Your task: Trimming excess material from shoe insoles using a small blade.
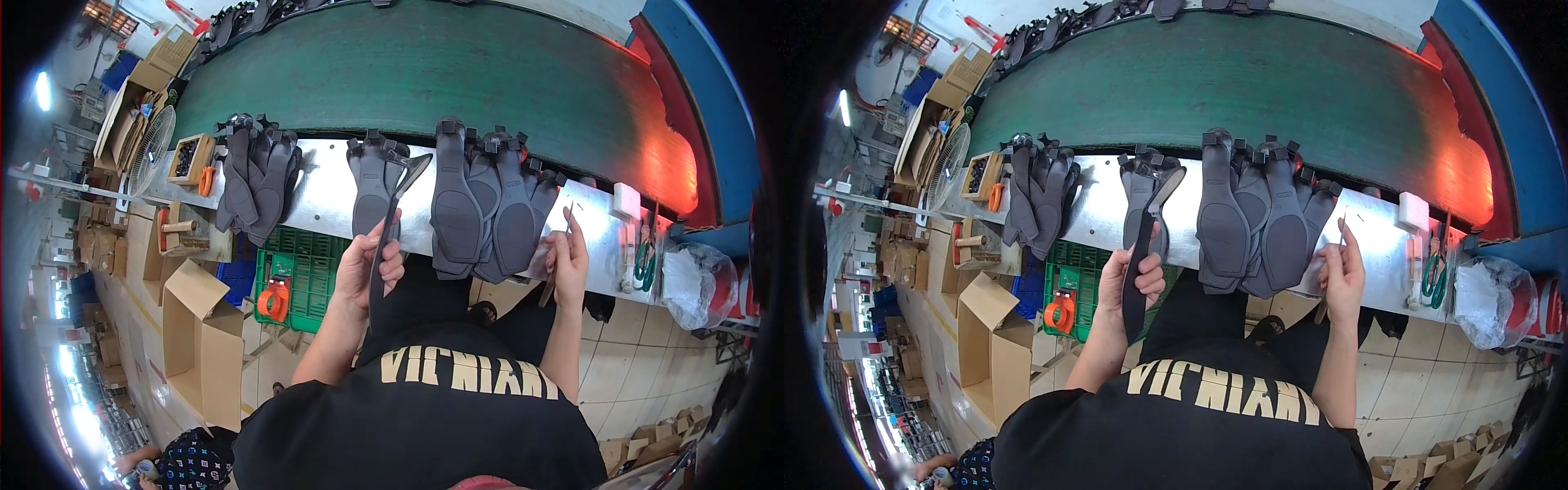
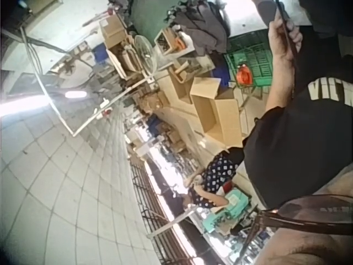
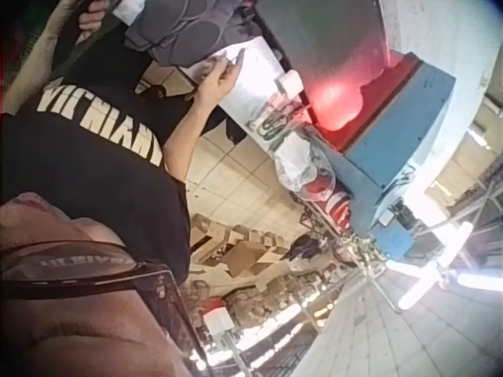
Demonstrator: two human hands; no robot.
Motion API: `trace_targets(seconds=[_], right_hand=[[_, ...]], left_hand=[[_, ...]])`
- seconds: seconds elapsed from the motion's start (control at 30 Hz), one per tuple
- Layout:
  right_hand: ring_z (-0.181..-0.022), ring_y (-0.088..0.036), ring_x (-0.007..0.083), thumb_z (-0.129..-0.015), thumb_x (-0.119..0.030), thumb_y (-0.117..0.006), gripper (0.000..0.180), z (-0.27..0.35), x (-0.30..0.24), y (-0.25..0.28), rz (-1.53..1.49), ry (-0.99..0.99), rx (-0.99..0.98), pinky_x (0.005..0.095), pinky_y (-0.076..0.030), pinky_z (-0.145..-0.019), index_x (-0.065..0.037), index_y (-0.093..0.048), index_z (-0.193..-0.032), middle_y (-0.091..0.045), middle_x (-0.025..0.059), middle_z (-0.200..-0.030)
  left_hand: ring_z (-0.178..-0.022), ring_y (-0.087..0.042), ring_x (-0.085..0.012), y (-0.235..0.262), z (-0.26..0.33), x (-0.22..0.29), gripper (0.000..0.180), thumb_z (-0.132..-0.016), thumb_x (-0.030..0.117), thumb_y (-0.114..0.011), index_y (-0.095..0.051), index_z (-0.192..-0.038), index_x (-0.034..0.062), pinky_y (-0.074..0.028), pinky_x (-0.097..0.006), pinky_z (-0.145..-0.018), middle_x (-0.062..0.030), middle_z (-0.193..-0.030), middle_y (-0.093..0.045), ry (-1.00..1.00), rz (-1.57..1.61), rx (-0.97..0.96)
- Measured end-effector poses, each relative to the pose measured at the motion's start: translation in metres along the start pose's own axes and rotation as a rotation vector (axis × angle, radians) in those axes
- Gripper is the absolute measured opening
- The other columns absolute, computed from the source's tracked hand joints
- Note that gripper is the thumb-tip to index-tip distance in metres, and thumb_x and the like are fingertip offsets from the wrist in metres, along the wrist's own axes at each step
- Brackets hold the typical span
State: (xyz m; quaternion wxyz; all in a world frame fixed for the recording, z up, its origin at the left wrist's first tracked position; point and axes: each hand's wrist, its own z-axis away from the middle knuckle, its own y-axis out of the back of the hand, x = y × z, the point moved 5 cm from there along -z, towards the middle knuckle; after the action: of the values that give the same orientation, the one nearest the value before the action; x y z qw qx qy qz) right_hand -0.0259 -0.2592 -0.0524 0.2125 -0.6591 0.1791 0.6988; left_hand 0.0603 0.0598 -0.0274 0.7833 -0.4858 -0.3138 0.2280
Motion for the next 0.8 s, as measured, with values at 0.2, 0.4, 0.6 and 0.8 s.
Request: trace_targets(seconds=[0.2,0.4,0.6,0.8], right_hand=[[-0.054,-0.046,0.0038,-0.101,-0.010,-0.049,0.037,-0.016,0.026,0.018,-0.174,-0.122,0.000,0.0178,-0.037,-0.046,-0.007,-0.052,-0.137,-0.057,0.0006,-0.080],[-0.054,-0.045,0.0031,-0.101,-0.008,-0.047,0.038,-0.010,0.028,0.014,-0.108,-0.004,-0.055,0.0178,-0.037,-0.048,-0.007,-0.050,-0.139,-0.055,-0.0006,-0.077],[-0.055,-0.044,0.0022,-0.101,-0.007,-0.046,0.038,-0.005,0.022,0.010,-0.024,0.051,-0.065,0.0171,-0.037,-0.048,-0.006,-0.051,-0.139,-0.054,-0.0010,-0.076],[-0.054,-0.044,0.0015,-0.101,-0.008,-0.047,0.038,-0.006,0.024,0.011,-0.023,0.057,-0.071,0.0168,-0.037,-0.048,-0.006,-0.050,-0.139,-0.054,-0.0013,-0.076]], left_hand=[[-0.054,-0.044,-0.0137,0.001,0.001,0.000,0.054,-0.088,0.015,-0.048,-0.043,-0.141,0.0059,-0.037,-0.025,-0.051,-0.0040,-0.072,-0.049,0.003,-0.004,-0.013],[-0.055,-0.045,-0.0137,0.010,0.003,0.014,0.056,-0.086,0.018,-0.050,-0.045,-0.141,0.0062,-0.037,-0.026,-0.052,-0.0046,-0.070,-0.050,-0.083,-0.165,0.077],[-0.064,-0.056,-0.0156,0.015,0.014,0.048,0.054,-0.084,0.017,-0.053,-0.050,-0.137,0.0030,-0.046,-0.026,-0.063,-0.0056,-0.078,-0.059,-0.246,-0.372,0.128],[-0.107,-0.061,-0.0162,0.014,0.058,0.181,0.047,-0.082,0.000,-0.069,-0.058,-0.128,-0.0041,-0.048,-0.029,-0.094,-0.0121,-0.123,-0.063,-1.115,-0.964,0.517]])
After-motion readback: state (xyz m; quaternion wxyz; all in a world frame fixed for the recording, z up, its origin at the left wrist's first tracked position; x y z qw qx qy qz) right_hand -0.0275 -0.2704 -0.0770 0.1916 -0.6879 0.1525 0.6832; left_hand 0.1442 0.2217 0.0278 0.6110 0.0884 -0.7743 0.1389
